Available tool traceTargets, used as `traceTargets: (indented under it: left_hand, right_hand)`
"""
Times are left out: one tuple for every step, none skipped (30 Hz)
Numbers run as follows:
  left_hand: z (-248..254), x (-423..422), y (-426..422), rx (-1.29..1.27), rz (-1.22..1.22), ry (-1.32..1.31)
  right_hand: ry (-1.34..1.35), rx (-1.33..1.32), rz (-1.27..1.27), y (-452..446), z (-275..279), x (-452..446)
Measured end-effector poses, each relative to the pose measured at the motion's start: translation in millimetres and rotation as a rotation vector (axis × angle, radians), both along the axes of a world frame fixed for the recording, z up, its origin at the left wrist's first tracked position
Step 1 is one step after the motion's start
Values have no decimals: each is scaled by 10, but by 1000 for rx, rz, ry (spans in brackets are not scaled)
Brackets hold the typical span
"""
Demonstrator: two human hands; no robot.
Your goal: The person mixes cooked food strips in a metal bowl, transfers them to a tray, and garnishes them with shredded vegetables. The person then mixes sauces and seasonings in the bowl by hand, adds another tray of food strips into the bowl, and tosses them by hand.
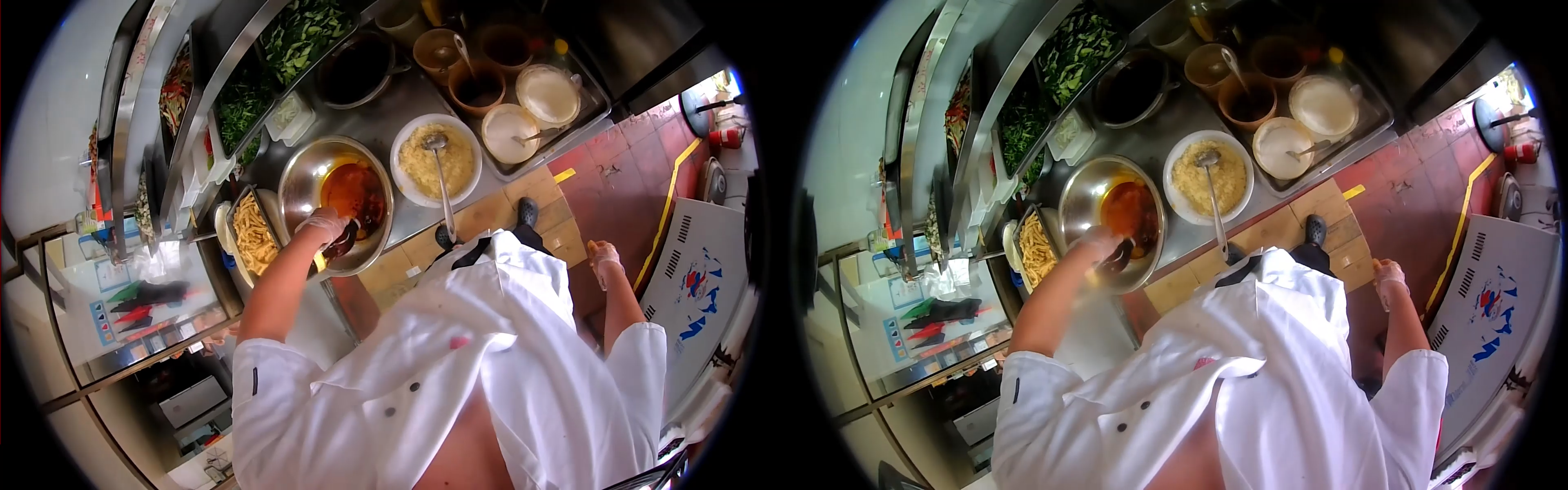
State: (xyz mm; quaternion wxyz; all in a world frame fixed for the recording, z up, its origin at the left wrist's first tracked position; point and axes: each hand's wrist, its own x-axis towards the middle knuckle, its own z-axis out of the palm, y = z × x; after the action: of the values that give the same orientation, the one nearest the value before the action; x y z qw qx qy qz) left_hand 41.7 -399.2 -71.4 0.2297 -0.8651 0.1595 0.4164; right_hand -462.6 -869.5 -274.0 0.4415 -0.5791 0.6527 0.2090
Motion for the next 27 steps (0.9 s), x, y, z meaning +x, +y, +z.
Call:
traceTargets:
  left_hand:
    - [-434, 208, 348, -75, 42, -28]
    - [-375, 203, 311, -54, 8, -27]
    - [-238, 140, 239, -30, -27, -20]
    - [-107, 64, 153, -10, -54, -15]
    - [-9, 25, 68, 1, 27, -13]
    - [77, -13, 9, -23, 66, -17]
    - [164, -31, -36, -43, 98, -22]
    - [214, -44, -61, -59, 126, -23]
    - [219, -45, -81, 20, 73, 2]
    - [181, -58, -28, -28, 89, -42]
    - [99, -53, 78, -78, 104, -91]
    - [23, -9, 175, -129, 113, -145]
    - [59, -10, 194, -159, 185, -99]
    - [64, -1, 190, -87, 57, -59]
    - [79, -19, 207, -96, 60, -64]
    - [129, -61, 192, -106, 67, -70]
    - [195, -101, 134, -94, 98, -96]
    - [264, -143, 62, -78, 124, -121]
    - [300, -166, 34, -58, 147, -140]
    - [198, -120, 147, -79, 191, -119]
    - [13, -38, 343, -104, 242, -100]
    - [-81, 13, 451, -132, 292, -86]
    - [151, -101, 274, -219, 350, -168]
    - [169, -70, 280, -171, 268, -157]
    - [155, -61, 316, -119, 187, -140]
    - [107, -73, 373, -73, 114, -122]
    - [-106, 26, 591, -170, 312, -107]
  right_hand:
    - [-10, -9, -15, -35, -295, -123]
    - [-71, 31, -63, -74, -512, -243]
    - [-128, 72, -112, -98, -699, -396]
    - [-186, 109, -153, -131, -767, -476]
    - [-135, 101, -137, -144, -704, -458]
    - [-91, 93, -126, -129, -659, -411]
    - [-46, 87, -115, -103, -543, -321]
    - [-12, 75, -83, -84, -500, -304]
    - [1, 71, -64, -69, -463, -300]
    - [9, 71, -43, -90, -429, -282]
    - [17, 71, -25, -105, -402, -252]
    - [29, 71, -10, -119, -368, -223]
    - [38, 77, -5, -111, -333, -203]
    - [49, 70, 19, -77, -302, -188]
    - [60, 63, 43, -41, -273, -175]
    - [70, 51, 75, -63, -259, -155]
    - [-41, 78, 34, -129, -477, -250]
    - [-150, 108, -13, -163, -824, -444]
    - [-257, 143, -62, -199, -1173, -636]
    - [-188, 118, -49, -154, -1032, -537]
    - [-101, 94, -17, -120, -884, -414]
    - [-56, 84, 4, -91, -694, -276]
    - [-38, 78, 15, -83, -618, -216]
    - [-30, 77, 13, -70, -586, -213]
    - [-25, 77, 15, -56, -563, -224]
    - [-17, 77, 20, -61, -533, -222]
    - [-13, 76, 27, -74, -498, -209]
